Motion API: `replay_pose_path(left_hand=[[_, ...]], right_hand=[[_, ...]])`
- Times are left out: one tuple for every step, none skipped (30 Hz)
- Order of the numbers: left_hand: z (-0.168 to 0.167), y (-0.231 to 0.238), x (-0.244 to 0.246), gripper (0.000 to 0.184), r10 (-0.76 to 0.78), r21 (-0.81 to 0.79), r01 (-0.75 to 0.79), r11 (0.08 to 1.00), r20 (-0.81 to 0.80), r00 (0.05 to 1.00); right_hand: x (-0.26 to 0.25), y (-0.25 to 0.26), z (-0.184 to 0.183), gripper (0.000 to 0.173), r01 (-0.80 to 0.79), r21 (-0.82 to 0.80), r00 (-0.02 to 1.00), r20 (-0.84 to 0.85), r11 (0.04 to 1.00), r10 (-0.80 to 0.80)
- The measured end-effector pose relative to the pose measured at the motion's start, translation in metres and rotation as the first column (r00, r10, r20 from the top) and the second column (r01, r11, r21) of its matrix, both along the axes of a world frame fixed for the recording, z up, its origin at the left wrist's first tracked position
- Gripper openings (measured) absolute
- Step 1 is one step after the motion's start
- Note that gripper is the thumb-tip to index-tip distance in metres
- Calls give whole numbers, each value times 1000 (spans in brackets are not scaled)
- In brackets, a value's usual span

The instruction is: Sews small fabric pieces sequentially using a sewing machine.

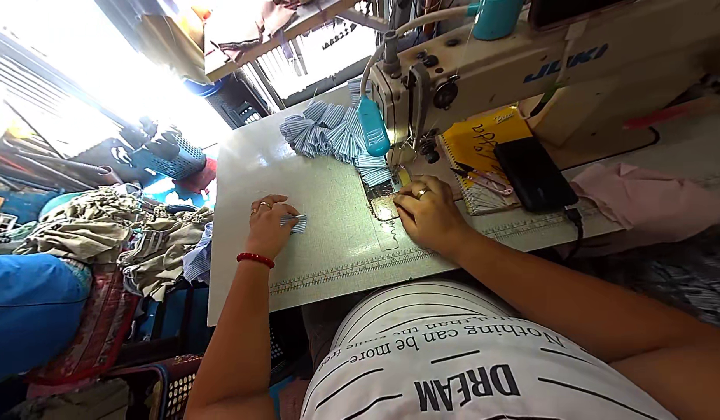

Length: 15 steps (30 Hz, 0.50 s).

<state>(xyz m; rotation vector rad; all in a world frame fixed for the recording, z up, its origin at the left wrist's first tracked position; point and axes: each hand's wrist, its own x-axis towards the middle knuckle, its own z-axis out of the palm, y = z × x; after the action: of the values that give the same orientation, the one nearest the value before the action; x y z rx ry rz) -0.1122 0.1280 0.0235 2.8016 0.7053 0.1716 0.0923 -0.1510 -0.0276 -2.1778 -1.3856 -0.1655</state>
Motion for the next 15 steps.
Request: replay_pose_path(left_hand=[[0,-1,-1,6,4,15,-5,1000,34,999],[1,-4,-2,5,15,13,-16,1000,79,997],[5,-8,-3,7,37,-10,-36,999,138,990],[9,-14,-3,11,73,-46,-64,997,208,975],[15,-22,-2,16,125,-95,-102,990,275,953],[21,-32,1,19,182,-162,-133,978,339,923],[26,-42,3,21,237,-259,-138,956,403,884],[29,-52,6,24,284,-367,-110,924,462,840],[31,-62,10,27,334,-483,-59,873,508,794],[32,-74,14,30,397,-603,7,798,534,747],[33,-86,18,31,456,-700,79,710,542,706],[32,-98,22,30,506,-769,152,621,541,672],[32,-110,25,29,543,-810,221,543,540,644],[30,-120,28,27,570,-831,279,481,539,621],[28,-130,31,27,587,-839,341,425,542,602]], right_hand=[[0,0,0,24,3,3,1000,1,1000,-3],[-1,0,1,23,7,14,1000,-1,1000,-7],[0,-1,1,23,12,38,1000,2,999,-12],[-1,-2,0,23,15,75,1000,7,997,-16],[-1,-3,0,24,15,119,1000,9,993,-16],[-3,-3,2,24,11,162,1000,-1,987,-11],[-6,-4,6,24,6,201,999,-34,979,1],[-11,-3,13,23,3,235,995,-98,972,21],[-18,-3,20,23,5,270,981,-190,963,49],[-26,-2,28,23,6,296,951,-298,955,86],[-33,-2,36,23,12,318,905,-408,948,125],[-40,-2,43,24,20,345,845,-508,938,169],[-46,-1,50,24,35,379,782,-586,925,210],[-52,1,56,24,56,415,730,-638,908,247],[-56,1,60,26,75,451,690,-667,889,281]])
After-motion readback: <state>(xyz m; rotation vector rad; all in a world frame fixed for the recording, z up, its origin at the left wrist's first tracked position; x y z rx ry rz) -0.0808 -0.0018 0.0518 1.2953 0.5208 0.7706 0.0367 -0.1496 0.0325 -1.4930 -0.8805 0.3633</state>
